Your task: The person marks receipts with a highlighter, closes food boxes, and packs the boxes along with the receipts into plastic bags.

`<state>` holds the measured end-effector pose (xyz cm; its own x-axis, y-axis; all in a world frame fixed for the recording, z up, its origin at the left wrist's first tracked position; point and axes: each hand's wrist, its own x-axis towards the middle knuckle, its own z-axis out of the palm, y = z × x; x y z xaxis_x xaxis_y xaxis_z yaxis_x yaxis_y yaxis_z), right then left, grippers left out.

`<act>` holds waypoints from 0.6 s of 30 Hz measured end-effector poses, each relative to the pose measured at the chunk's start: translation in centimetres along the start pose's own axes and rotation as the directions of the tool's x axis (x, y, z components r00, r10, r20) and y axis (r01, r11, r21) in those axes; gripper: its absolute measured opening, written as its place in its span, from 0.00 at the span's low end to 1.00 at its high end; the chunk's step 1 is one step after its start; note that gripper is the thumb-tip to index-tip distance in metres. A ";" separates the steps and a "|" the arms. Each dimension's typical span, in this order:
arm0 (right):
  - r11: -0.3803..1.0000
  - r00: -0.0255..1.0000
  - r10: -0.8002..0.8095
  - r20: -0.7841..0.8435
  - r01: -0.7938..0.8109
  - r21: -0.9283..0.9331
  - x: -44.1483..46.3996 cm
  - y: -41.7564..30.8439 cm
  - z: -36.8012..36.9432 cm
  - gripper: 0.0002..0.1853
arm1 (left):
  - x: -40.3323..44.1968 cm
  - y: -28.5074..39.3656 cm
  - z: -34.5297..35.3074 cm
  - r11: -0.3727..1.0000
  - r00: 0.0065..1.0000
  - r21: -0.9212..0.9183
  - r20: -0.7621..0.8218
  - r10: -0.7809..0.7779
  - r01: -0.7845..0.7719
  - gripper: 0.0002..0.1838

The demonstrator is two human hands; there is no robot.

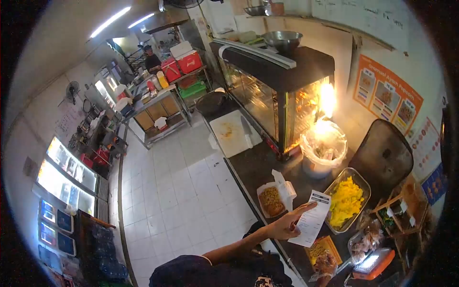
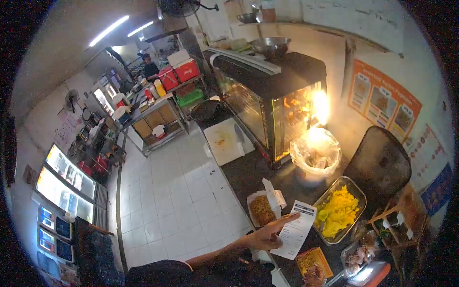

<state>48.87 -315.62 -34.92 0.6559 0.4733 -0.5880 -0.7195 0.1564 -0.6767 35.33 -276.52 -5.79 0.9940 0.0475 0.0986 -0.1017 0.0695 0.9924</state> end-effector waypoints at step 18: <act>0.935 0.970 -0.192 -0.148 0.135 -0.328 -0.1 1.5 6.7 0.19 | 0.4 -6.7 -1.9 0.976 0.995 0.198 -0.006 0.095 -0.092 0.52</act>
<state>46.21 -309.56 -32.91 0.8081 0.3013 -0.5062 -0.5093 -0.0745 -0.8574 36.35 -275.12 -12.58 0.9795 0.0603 0.1924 -0.1830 -0.1340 0.9739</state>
